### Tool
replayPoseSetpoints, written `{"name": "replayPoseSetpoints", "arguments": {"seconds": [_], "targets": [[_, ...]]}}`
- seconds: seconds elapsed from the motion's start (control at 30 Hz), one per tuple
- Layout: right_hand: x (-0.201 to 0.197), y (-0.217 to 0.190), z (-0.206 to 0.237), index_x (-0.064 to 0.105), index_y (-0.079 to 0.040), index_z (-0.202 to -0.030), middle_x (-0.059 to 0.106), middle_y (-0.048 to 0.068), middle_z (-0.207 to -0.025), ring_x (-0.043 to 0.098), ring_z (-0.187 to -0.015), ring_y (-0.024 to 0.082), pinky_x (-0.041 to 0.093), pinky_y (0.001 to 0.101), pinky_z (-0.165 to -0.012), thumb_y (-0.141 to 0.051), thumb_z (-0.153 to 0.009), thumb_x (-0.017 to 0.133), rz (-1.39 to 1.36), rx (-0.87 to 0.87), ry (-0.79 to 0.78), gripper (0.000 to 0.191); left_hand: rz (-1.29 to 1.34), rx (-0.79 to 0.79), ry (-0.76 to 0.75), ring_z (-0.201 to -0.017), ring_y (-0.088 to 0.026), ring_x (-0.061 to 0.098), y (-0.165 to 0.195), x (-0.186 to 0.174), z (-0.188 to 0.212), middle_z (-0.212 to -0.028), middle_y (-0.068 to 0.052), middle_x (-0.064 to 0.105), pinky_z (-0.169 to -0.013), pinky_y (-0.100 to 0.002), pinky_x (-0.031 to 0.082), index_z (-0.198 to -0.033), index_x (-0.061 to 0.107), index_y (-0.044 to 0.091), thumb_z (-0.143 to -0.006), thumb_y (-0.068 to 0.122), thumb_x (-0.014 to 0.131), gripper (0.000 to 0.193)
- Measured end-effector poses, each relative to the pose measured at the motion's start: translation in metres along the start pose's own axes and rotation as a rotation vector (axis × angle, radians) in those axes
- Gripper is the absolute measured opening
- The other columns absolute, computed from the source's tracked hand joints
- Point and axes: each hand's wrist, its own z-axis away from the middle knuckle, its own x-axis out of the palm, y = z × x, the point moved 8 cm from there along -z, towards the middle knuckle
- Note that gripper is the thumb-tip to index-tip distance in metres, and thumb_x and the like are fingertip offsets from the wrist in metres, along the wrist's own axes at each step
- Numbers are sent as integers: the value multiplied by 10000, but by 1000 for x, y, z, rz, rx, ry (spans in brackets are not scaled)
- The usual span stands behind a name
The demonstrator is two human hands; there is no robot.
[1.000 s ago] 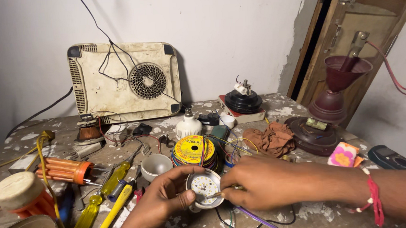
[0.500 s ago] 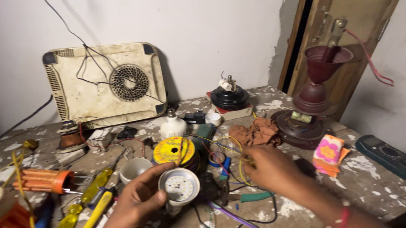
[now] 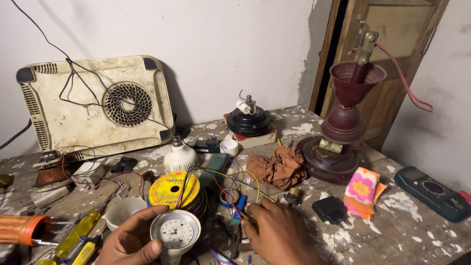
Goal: The person holds a round LED bulb panel in one hand and uses a screwdriver to work on its components, repositioning the bulb and the screwdriver repeatedly while seated at a cluttered workbench. They occasionally set the bulb down and pick it back up to continue working on it.
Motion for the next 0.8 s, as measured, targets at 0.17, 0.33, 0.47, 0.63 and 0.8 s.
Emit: {"name": "replayPoseSetpoints", "arguments": {"seconds": [0.17, 0.33, 0.47, 0.63, 0.8], "targets": [[-20, -13, 5, 736, -61, -1034, 641, 178, -1027, 640, -958, 369, 506, 485, -813, -289, -828, 737, -107, -171, 326, 308, -74, 22, 77, -1255, -300, 657, -3, -5, 0, -1318, -204, 715, -1072, -446, 460, -1404, 544, -38, -745, 76, 827, 726], [-23, -33, 16, 691, -50, -1205, 705, 140, -1051, 702, -1010, 300, 539, 425, -881, -408, -893, 741, -450, -419, 310, 477, 33, 27, 124, -1198, -300, 692, -8, 9, 1, -1287, -211, 722, -1016, -456, 543, -1376, 547, -19, -646, -39, 874, 800], [-16, -56, 27, 564, -21, -1424, 674, 218, -1238, 649, -1181, 367, 492, 474, -991, -478, -858, 794, -508, -649, 159, 762, 140, 116, 78, -1181, -298, 685, -1, 39, -2, -1294, -206, 700, -988, -454, 563, -1376, 543, -28, -606, -78, 909, 854], [-19, -57, 28, 566, -60, -1388, 670, 234, -1281, 646, -1227, 372, 502, 467, -990, -409, -730, 908, -536, -672, 217, 820, 263, 106, 92, -1181, -273, 682, 13, 78, 3, -1286, -167, 685, -1022, -439, 565, -1358, 549, -24, -567, -59, 936, 881], [-10, -44, 25, 637, -107, -1291, 750, 149, -1213, 706, -1123, 293, 586, 411, -941, -322, -665, 966, -627, -589, 218, 739, 323, 142, -4, -1171, -247, 657, 37, 108, 13, -1280, -174, 658, -995, -397, 542, -1401, 526, -34, -695, 54, 924, 815]]}}
